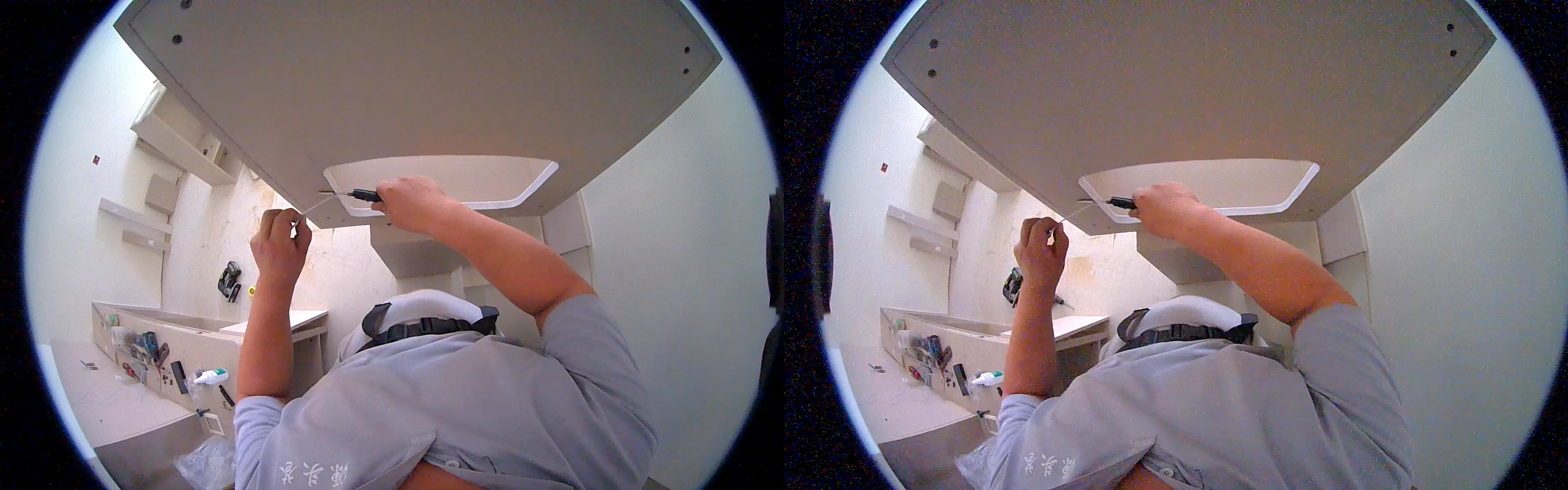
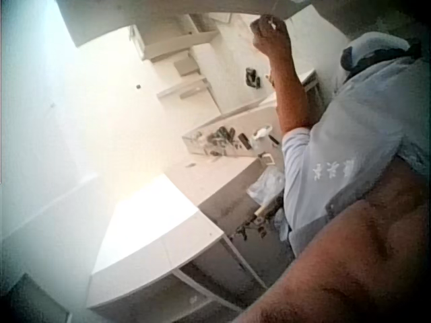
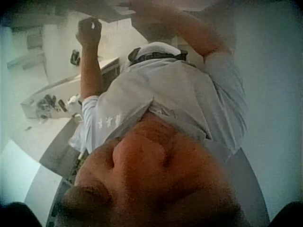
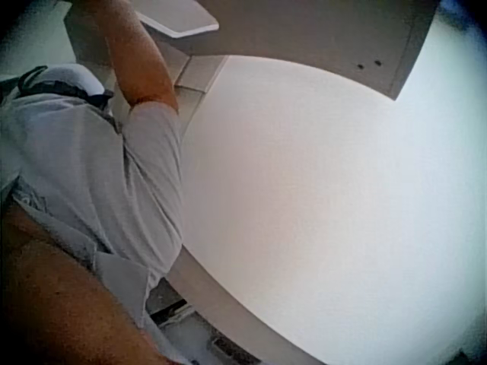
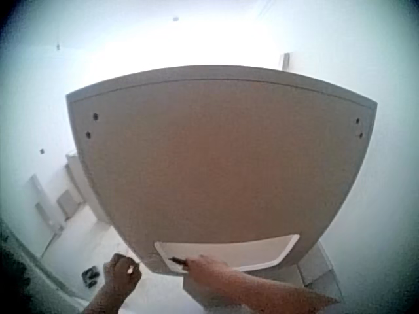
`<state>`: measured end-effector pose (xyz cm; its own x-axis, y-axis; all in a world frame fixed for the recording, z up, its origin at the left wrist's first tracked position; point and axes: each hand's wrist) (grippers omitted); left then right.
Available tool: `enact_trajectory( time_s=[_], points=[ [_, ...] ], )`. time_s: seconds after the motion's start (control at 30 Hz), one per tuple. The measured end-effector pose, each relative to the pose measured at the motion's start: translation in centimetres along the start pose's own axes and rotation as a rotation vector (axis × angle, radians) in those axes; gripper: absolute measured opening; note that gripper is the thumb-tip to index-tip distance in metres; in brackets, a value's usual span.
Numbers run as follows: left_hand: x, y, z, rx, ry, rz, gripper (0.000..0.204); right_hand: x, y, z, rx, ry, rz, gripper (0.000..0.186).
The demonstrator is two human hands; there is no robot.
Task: The person applies a white adhesive strip to the inner edges of a rectangular cutout in a wooden panel, presses it firmly by hand along the perimeter, and then uses a utility knife to cut away the excess material.
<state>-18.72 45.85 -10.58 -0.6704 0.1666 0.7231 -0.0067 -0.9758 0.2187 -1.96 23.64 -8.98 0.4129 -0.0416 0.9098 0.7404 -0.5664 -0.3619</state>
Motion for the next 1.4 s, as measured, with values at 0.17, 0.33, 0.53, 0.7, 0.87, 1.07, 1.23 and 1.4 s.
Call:
enact_trajectory(
  time_s=[0.17,0.33,0.53,0.7,0.87,1.07,1.23,1.4],
  points=[
    [1.1,-0.9,-2.3,0.064,0.09,-0.014,0.016,-4.4,2.6,0.6,0.042,-0.118,-0.179,0.032],
    [2.7,-2.5,-6.6,0.14,0.074,-0.08,0.013,-7.0,3.8,-5.2,0.015,-0.02,0.108,0.038],
    [0.7,-2.6,-17.3,0.604,-0.221,-0.711,0.009,-19.3,9.4,-14.2,-0.33,-0.132,0.429,0.042],
    [-0.7,-1.3,-18.4,0.777,-0.345,-1.043,0.018,-22.6,7.7,-18.3,-0.548,-0.145,0.567,0.051],
    [-2.6,0.2,-13.9,0.86,-0.421,-1.354,0.016,-20.5,2.6,-14.3,-0.422,-0.053,0.96,0.05],
    [-5.5,5.2,-10.5,0.989,-0.489,-1.893,0.01,-24.9,-2.5,-8.6,-0.23,-0.07,1.517,0.05],
    [-8.5,3.0,-10.2,0.922,-0.362,-1.633,0.006,-26.0,-4.2,-11.6,-0.318,-0.05,1.902,0.037],
    [-10.8,-4.5,-12.7,0.275,-0.276,-0.903,0.005,-27.2,-0.4,-20.9,-0.65,0.089,1.432,0.023]
  ],
)
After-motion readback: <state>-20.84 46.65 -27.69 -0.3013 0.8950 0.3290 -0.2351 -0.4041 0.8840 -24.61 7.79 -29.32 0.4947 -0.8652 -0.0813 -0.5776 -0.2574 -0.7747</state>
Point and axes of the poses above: each hand's wrist, its own z-axis towards the middle knuckle, its own x-axis out of the back of the hand, y = z × x, and after that the axes turned 5 degrees about -y, right-handed
